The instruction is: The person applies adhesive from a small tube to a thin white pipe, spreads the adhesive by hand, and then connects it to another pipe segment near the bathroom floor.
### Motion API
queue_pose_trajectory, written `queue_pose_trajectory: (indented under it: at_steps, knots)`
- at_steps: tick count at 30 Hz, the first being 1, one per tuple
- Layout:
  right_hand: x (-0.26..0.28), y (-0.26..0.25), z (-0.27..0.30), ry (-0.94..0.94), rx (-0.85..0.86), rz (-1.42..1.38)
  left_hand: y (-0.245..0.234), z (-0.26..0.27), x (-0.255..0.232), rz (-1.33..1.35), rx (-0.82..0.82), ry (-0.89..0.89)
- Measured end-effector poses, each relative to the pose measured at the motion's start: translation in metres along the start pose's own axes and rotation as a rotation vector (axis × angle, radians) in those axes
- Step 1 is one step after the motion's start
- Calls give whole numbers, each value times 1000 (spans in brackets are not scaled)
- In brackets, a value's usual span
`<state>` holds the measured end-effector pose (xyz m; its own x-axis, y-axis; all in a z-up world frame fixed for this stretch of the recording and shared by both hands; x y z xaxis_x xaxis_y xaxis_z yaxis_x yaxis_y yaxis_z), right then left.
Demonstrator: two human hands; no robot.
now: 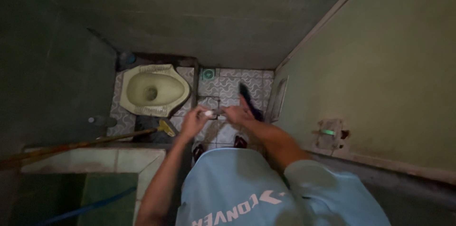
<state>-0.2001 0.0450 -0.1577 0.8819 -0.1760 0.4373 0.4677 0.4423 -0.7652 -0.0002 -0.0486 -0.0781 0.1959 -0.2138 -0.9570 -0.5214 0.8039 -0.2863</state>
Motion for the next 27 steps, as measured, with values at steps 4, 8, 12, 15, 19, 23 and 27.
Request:
queue_pose_trajectory:
  at_steps: [4,8,12,15,19,23,27]
  knots:
    - [-2,18,17,85,-20,-57,27,-3,38,105,18,-6]
    - [2,27,19,79,-61,-105,24,-2,35,-85,8,-53]
    - [9,31,16,119,-139,-74,9,1,29,-53,-1,-80]
    - [10,21,5,116,-184,40,10,-21,25,219,-6,-1]
    - [4,13,-2,234,-171,-123,27,-41,3,335,18,-63]
    - [0,-2,12,83,-332,-201,20,-45,-48,87,-16,266]
    - [10,-10,11,188,-244,-87,-4,-40,-75,-55,-33,300]
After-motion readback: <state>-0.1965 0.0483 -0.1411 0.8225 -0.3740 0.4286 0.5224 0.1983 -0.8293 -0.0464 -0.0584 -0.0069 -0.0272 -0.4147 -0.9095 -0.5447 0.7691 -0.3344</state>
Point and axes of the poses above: each hand's wrist, its own z-axis away from the middle knuckle, its own y-axis out of the palm, x = y × z, the point moved 3 cm from there along -z, towards the middle knuckle, and after that the axes turned 11 degrees about x, right-handed, at the moved point
